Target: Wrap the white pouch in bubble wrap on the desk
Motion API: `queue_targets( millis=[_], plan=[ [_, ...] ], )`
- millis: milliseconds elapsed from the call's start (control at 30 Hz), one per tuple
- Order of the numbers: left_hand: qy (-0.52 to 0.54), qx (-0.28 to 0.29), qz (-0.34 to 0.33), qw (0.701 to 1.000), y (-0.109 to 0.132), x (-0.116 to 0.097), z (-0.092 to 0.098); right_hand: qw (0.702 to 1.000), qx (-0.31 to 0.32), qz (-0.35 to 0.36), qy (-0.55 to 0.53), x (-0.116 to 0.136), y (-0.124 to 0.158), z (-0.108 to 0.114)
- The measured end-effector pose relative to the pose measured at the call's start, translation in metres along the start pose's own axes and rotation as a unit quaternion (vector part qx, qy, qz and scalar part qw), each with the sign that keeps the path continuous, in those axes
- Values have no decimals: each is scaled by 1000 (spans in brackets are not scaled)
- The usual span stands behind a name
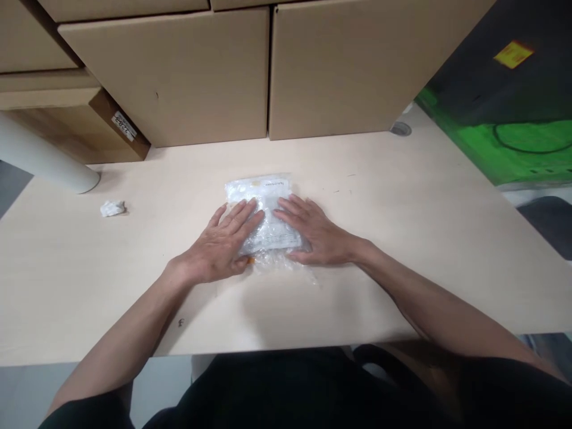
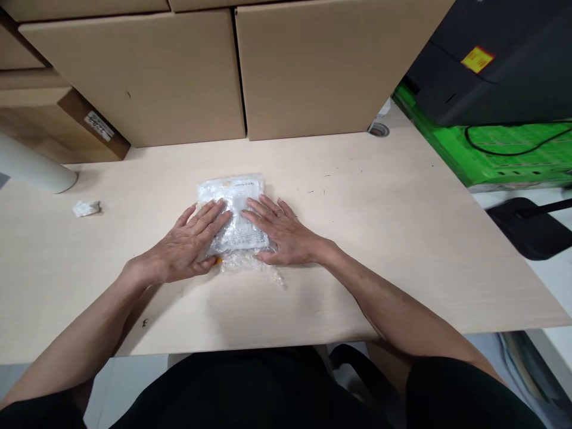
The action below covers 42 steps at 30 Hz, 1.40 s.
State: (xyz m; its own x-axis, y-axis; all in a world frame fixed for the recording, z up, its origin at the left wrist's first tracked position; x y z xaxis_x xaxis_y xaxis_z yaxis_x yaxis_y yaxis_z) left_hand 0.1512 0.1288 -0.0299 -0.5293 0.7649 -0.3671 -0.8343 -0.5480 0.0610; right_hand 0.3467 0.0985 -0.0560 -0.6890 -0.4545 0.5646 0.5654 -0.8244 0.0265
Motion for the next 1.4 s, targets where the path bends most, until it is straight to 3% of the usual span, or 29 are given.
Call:
queue_targets(
  millis=[133,267,333,433,533,633,767,900,1033,1133,1233,1400],
  plan=[
    [32,4,-5,999,-2,5,1,1000,-7,-20,2,0,-4,-1],
    [90,24,-20,995,4,3,17,997,-32,2,-71,-1,-3,6],
    [108,-17,11,994,7,6,30,983,-94,4,-159,-6,0,14],
    [89,-103,86,987,12,15,43,929,-246,-40,-273,-21,5,26],
    [56,-107,110,987,11,14,39,873,-335,-115,-335,-39,9,26],
    [7,-54,69,996,6,2,22,829,-313,-161,-434,-47,6,20],
    [-62,-38,48,996,-2,-12,-5,777,-264,-124,-557,-38,3,23],
    [-78,-92,60,991,-6,-15,-18,777,-268,-113,-559,-31,3,23],
    [5,-175,57,983,-4,-11,-8,785,-288,-157,-525,-34,3,15],
    [142,-289,48,945,2,-8,15,792,-283,-137,-523,-29,1,14],
    [285,-395,85,869,10,-2,33,812,-261,-107,-511,-19,0,14],
    [504,-447,156,722,23,4,33,843,-249,-103,-466,-9,3,15]
  ],
)
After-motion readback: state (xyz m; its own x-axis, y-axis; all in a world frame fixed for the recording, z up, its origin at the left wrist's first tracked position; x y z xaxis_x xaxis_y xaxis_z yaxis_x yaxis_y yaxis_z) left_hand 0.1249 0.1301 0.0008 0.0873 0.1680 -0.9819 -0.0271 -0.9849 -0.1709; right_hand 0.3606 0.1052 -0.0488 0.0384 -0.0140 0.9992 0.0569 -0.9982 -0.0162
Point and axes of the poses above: each hand's wrist, its own y-axis away from the middle knuckle, its own z-axis out of the back of the hand, x = y × z, the point moved 6 cm from there along -y, towards the middle knuckle, and after that the axes turned 3 degrees about -y, right-handed, at the moved point
